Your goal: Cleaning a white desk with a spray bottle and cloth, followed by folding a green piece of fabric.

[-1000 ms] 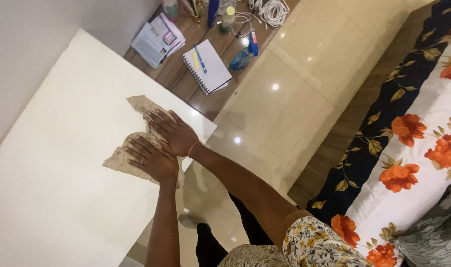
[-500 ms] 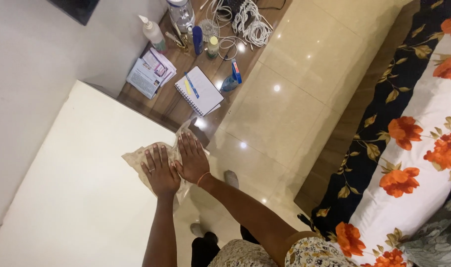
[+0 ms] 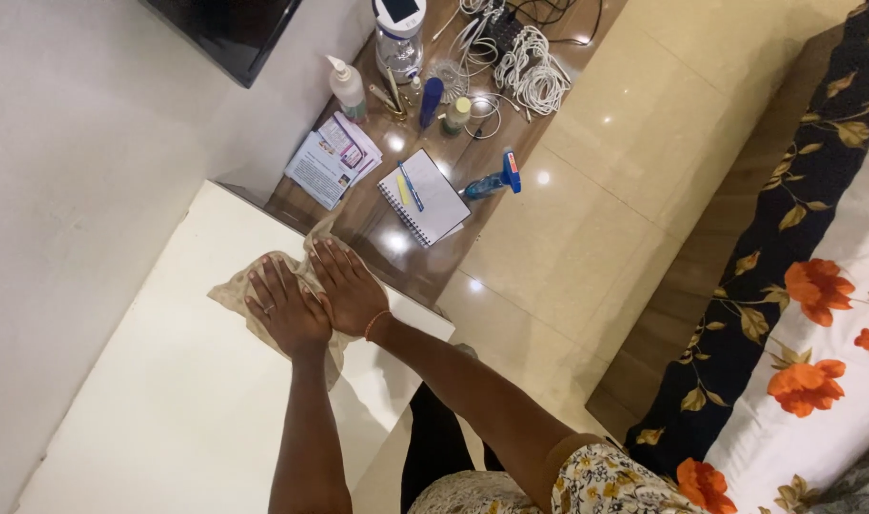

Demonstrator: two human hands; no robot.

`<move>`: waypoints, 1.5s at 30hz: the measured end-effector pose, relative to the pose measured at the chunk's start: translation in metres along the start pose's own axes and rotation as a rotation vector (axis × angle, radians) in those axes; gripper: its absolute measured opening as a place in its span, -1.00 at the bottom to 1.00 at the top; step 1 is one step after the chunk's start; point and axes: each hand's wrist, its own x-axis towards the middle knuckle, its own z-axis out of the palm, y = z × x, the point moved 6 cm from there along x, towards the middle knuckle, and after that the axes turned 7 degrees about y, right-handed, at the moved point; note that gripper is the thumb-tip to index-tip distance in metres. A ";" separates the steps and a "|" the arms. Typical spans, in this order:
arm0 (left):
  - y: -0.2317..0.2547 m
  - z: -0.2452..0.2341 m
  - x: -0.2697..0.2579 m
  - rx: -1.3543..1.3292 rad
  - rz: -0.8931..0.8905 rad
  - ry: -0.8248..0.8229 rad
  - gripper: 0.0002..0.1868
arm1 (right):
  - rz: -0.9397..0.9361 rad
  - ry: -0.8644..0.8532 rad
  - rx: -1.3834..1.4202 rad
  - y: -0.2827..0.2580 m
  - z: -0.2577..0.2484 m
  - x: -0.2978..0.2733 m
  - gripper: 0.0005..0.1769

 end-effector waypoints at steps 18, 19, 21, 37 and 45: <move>-0.056 0.011 0.122 -0.016 0.319 -0.028 -0.33 | -0.032 -0.019 0.011 -0.022 0.017 0.113 -0.27; -0.055 0.006 0.124 -0.026 0.314 -0.024 -0.33 | -0.037 -0.022 0.000 -0.023 0.020 0.115 -0.27; -0.052 -0.002 0.129 -0.021 0.292 -0.057 -0.35 | -0.045 -0.001 -0.002 -0.024 0.024 0.122 -0.26; -0.055 0.003 0.131 0.003 0.206 -0.078 -0.36 | -0.069 -0.008 -0.014 -0.023 0.023 0.132 -0.29; -0.042 0.002 0.075 0.017 0.133 0.022 -0.32 | -0.206 -0.002 -0.042 -0.021 0.017 0.087 -0.30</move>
